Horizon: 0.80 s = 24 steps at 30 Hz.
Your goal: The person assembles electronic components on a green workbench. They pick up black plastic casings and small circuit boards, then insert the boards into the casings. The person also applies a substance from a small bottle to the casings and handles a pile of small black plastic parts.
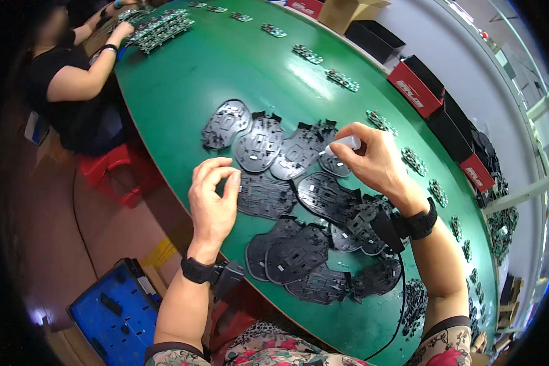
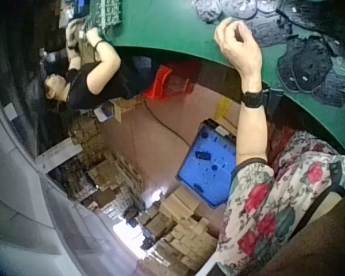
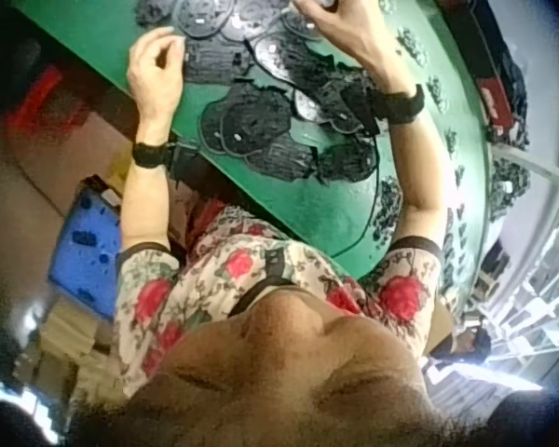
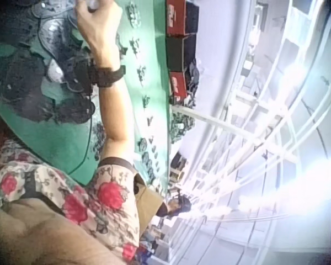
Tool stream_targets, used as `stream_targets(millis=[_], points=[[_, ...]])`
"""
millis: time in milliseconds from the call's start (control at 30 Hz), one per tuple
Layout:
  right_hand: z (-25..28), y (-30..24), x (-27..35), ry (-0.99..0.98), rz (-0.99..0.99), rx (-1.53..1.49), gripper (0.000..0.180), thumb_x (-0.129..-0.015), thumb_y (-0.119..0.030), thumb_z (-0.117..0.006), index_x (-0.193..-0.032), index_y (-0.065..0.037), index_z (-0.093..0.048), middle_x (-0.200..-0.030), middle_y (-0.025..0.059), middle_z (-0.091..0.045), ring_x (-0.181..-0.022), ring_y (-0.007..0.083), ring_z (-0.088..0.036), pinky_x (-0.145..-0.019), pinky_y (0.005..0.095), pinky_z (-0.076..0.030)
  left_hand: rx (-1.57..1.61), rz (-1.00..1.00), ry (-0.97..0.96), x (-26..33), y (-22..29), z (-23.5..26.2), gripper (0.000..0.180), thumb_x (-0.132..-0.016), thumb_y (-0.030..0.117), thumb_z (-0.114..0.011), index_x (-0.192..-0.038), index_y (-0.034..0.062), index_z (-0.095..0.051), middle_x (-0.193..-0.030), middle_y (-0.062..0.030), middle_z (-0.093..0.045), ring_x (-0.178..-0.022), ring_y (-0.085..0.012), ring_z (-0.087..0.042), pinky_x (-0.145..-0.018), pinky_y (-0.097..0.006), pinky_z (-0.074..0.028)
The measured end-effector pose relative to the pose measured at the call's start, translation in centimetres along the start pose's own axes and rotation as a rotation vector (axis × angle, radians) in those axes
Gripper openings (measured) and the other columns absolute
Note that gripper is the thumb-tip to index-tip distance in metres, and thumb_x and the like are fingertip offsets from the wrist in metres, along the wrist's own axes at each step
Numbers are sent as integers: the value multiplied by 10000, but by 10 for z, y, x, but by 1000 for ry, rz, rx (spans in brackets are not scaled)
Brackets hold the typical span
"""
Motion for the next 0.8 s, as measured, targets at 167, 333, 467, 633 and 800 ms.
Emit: stream_targets(millis=[167, 333, 467, 633, 800], points=[[-36, -32, -17, -103, 89, -1, 264, -784, -231, -641, -899, 6, -662, -706, 203, -647, -662, 301, -665, -648, 362, -521, -16, -1, -4, -3, -3, 2, 74, -824, 79, -668, -834, 6, -661, -1037, -88, -649, -1017, -249, -577, -904, -355, -441], [-49, -48, -20, -135, 116, 19, 259, -778, -228, -624, -875, 9, -664, -712, 202, -655, -649, 319, -664, -649, 373, -528, 28, 26, 5, -5, -2, 4, 65, -817, 70, -667, -836, 7, -665, -1039, -89, -651, -1030, -252, -572, -907, -357, -440], [-55, -48, -21, -172, 112, 63, 258, -775, -228, -632, -866, 12, -664, -723, 197, -663, -662, 313, -673, -662, 366, -536, 34, 36, 9, -4, -5, 6, 63, -818, 61, -660, -854, 10, -664, -1050, -93, -647, -1031, -249, -573, -906, -354, -442], [-52, -53, -23, -106, 134, -4, 273, -777, -227, -643, -890, 21, -662, -693, 197, -656, -658, 281, -679, -655, 353, -537, 105, 52, 78, -6, -6, 16, 140, -839, 27, -611, -975, -1, -629, -1093, -116, -626, -1049, -250, -577, -930, -347, -437], [-58, -72, -34, -91, 149, -55, 281, -780, -223, -645, -912, 25, -661, -667, 197, -647, -650, 269, -679, -647, 349, -537, 141, 77, 106, -5, -13, 19, 201, -848, -13, -557, -1045, -4, -593, -1119, -123, -607, -1065, -248, -577, -948, -340, -432]])
Point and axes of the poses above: each hand's wrist, its own x-axis away from the middle knuckle, its own z-axis out of the back of the hand, y = z × x, the point moved 9 cm from there along -x, towards the middle knuckle
